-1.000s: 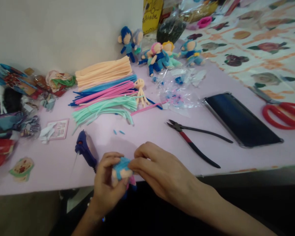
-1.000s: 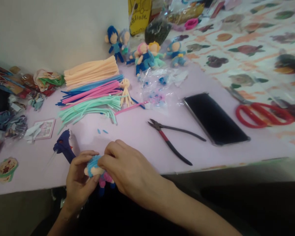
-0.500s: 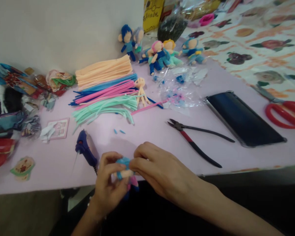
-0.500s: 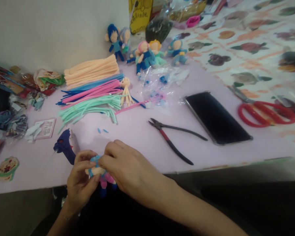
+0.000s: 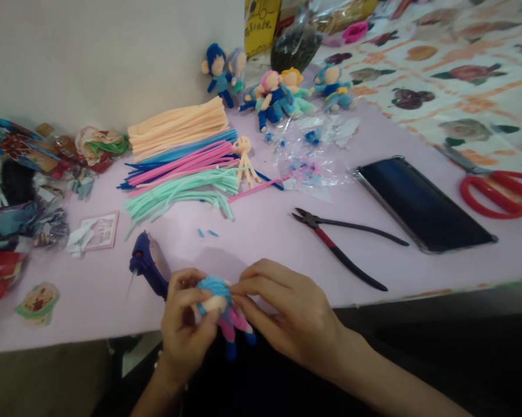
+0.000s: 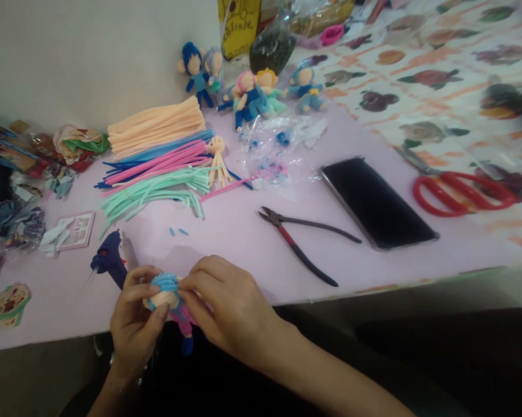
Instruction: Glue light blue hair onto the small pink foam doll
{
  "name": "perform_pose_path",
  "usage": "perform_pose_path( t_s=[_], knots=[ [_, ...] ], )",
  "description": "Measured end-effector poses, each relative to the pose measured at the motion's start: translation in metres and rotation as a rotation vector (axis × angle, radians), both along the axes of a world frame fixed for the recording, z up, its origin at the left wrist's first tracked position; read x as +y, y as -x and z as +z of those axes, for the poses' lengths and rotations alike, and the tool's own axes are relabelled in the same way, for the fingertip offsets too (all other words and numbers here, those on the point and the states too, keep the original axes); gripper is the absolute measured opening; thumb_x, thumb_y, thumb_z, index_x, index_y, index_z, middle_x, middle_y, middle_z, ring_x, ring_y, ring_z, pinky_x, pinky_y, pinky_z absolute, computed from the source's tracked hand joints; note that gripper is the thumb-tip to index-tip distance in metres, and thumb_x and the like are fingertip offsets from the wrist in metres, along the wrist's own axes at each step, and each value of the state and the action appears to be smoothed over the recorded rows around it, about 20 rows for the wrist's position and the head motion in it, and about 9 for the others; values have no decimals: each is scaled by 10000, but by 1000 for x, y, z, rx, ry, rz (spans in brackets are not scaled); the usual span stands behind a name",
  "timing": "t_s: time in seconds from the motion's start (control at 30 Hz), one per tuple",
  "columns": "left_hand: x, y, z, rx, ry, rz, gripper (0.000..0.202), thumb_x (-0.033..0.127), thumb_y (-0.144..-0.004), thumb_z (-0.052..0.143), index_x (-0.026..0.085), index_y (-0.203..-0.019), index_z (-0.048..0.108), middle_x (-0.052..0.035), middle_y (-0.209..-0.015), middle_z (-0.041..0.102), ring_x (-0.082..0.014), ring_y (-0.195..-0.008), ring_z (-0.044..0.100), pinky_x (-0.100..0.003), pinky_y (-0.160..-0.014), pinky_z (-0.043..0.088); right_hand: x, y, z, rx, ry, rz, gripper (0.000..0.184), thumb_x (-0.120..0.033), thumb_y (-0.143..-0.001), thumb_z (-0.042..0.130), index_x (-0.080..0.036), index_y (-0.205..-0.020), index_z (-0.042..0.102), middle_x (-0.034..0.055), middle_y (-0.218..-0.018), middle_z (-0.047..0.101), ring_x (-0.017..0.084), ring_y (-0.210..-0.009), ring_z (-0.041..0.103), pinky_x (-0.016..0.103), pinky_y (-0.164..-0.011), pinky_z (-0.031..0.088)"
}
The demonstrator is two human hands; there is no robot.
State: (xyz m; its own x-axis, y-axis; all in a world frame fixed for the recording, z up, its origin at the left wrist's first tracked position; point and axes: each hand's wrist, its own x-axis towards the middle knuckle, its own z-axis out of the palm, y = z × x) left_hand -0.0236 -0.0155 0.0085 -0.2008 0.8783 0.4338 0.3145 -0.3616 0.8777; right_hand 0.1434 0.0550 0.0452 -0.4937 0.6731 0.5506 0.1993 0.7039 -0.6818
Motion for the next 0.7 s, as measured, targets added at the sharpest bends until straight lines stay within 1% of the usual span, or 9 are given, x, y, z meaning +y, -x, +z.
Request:
perform_pose_path(
  t_s=[0.13,0.23,0.47,0.53,0.6,0.7],
  knots=[
    [-2,-4,-1,10,-12,17,220,82,-791,646,232,-951,630,-52,-1042,554,-189,-987,583,-342,-799,533,-7,5,-3,29,32,-92,109,-98,-855,574,-150,-770,619,25,-665,625,129,-622,588,234,-549,491],
    [-3,-5,-2,65,-43,19,263,53,-793,632,232,-985,625,-50,-1067,548,-184,-1007,579,-337,-810,536,-11,8,-4,36,67,-134,164,-108,-848,572,-169,-696,580,-1,-614,597,109,-568,563,215,-518,465],
    [-3,-7,-1,148,-123,51,340,32,-787,627,250,-1048,620,-51,-1074,553,-190,-994,581,-348,-772,561,-15,12,-1,33,118,-185,206,-112,-840,554,-179,-645,551,-15,-577,580,93,-507,530,196,-465,429],
    [-3,-9,0,133,-121,70,344,28,-786,627,253,-1045,621,-48,-1075,552,-187,-992,583,-350,-774,564,-16,13,-2,31,104,-191,211,-121,-853,555,-174,-649,561,-8,-579,584,100,-512,536,206,-466,439],
    [-2,-11,0,87,-97,95,317,31,-789,626,249,-1019,624,-45,-1071,551,-182,-998,586,-343,-785,563,-17,13,-3,37,72,-187,187,-118,-866,555,-161,-689,598,8,-604,607,115,-548,565,226,-501,479],
    [-2,-11,-2,6,-48,145,223,69,-792,645,232,-944,631,-45,-1047,562,-181,-987,598,-339,-794,561,-19,13,-4,72,35,-186,119,-96,-862,558,-145,-841,664,39,-707,659,139,-644,616,254,-575,538]
  ],
)
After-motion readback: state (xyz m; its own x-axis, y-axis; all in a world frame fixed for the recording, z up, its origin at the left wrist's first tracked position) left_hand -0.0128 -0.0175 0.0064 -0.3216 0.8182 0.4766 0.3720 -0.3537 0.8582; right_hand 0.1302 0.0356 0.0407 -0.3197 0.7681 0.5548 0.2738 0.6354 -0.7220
